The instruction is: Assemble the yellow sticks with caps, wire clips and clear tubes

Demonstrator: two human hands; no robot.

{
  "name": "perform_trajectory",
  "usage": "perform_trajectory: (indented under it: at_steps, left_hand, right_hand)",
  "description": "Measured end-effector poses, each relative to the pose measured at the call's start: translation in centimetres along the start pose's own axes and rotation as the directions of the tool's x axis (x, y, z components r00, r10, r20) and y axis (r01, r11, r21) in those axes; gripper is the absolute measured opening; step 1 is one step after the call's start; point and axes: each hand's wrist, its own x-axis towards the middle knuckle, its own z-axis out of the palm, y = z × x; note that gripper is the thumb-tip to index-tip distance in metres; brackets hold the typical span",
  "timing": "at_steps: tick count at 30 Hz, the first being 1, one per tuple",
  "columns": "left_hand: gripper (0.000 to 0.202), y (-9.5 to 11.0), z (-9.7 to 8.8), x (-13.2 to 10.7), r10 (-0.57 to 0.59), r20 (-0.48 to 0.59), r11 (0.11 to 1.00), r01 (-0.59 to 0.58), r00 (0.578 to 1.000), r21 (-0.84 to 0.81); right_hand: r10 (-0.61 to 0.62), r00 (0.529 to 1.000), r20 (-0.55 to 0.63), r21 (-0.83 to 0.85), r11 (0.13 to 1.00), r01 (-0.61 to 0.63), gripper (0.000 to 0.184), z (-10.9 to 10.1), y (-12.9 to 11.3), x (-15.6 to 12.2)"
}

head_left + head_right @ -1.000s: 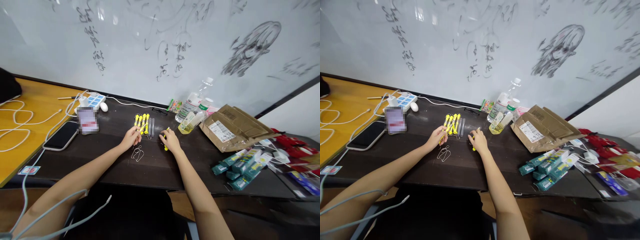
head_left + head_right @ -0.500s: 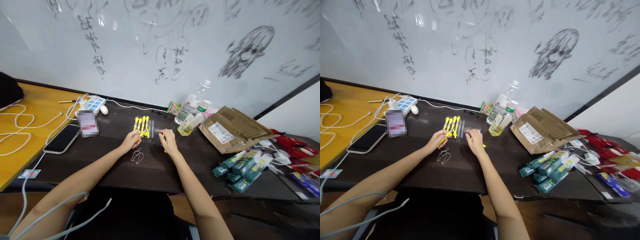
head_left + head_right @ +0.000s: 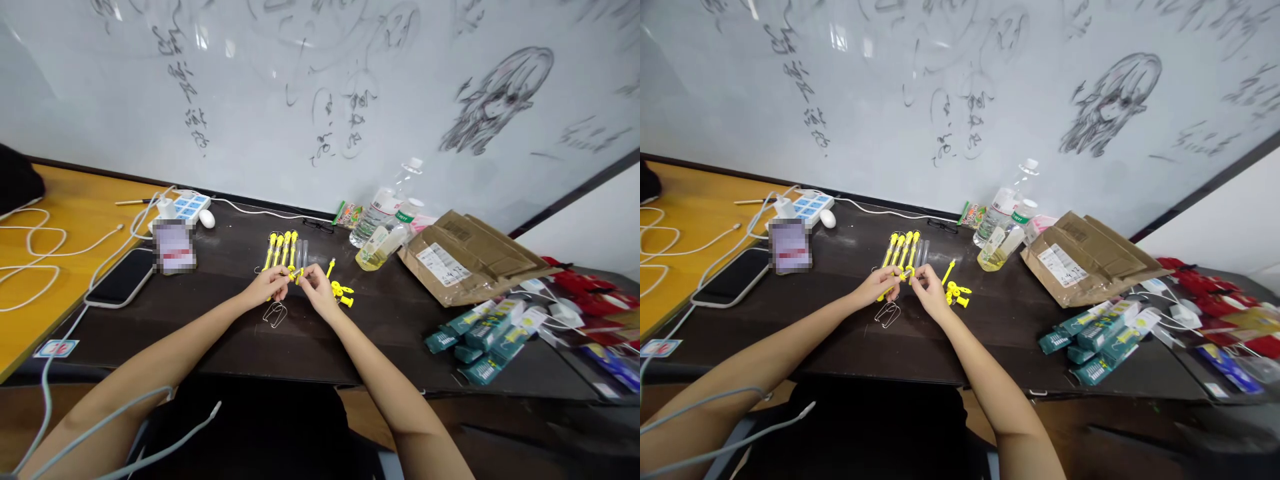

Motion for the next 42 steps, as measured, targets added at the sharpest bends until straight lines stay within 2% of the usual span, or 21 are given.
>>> perform_trajectory:
  at_steps: [5, 11, 19, 23, 26, 29, 35, 42]
  left_hand:
    - [0.029, 0.2, -0.3, -0.2, 0.025, -0.060, 0.996, -0.019, 0.998, 0.090]
    - [0.044, 0.4, -0.5, -0.4, 0.078, -0.082, 0.974, -0.058, 0.994, 0.219]
    - [0.039, -0.1, -0.7, -0.4, 0.108, -0.050, 0.944, -0.087, 0.993, 0.317]
    - [0.030, 0.2, -0.8, -0.6, 0.197, -0.065, 0.876, -0.146, 0.978, 0.460]
    - [0.030, 0.4, -0.9, -0.7, 0.226, -0.070, 0.830, -0.155, 0.972, 0.535]
    - [0.034, 0.3, -0.9, -0.6, 0.222, -0.080, 0.812, -0.138, 0.972, 0.567]
    - [0.032, 0.2, -1.0, -0.5, 0.239, -0.053, 0.802, -0.167, 0.969, 0.573]
    - [0.031, 0.5, -0.9, -0.6, 0.235, -0.010, 0.759, -0.177, 0.972, 0.627]
  right_hand:
    - [0.042, 0.999, 0.015, 0.093, 0.995, -0.043, 0.013, 0.2, 0.4, -0.2]
    - [0.057, 0.998, 0.007, -0.059, 0.997, -0.057, 0.009, -0.3, 0.3, -0.4]
    - [0.007, 0.999, 0.047, -0.122, 0.993, -0.001, 0.012, -0.4, 0.0, -0.6]
    - [0.001, 0.996, 0.085, -0.155, 0.988, 0.012, 0.015, -0.4, -0.1, -0.6]
    - [-0.018, 0.994, 0.110, -0.163, 0.986, 0.036, 0.016, -0.4, -0.2, -0.7]
    - [-0.002, 0.995, 0.097, -0.096, 0.995, 0.012, 0.016, -0.2, -0.3, -0.7]
    - [0.126, 0.989, 0.073, 0.151, 0.979, -0.136, 0.021, -0.2, -0.6, -0.4]
    - [0.179, 0.971, 0.159, 0.282, 0.934, -0.218, 0.019, -0.5, 0.0, -0.1]
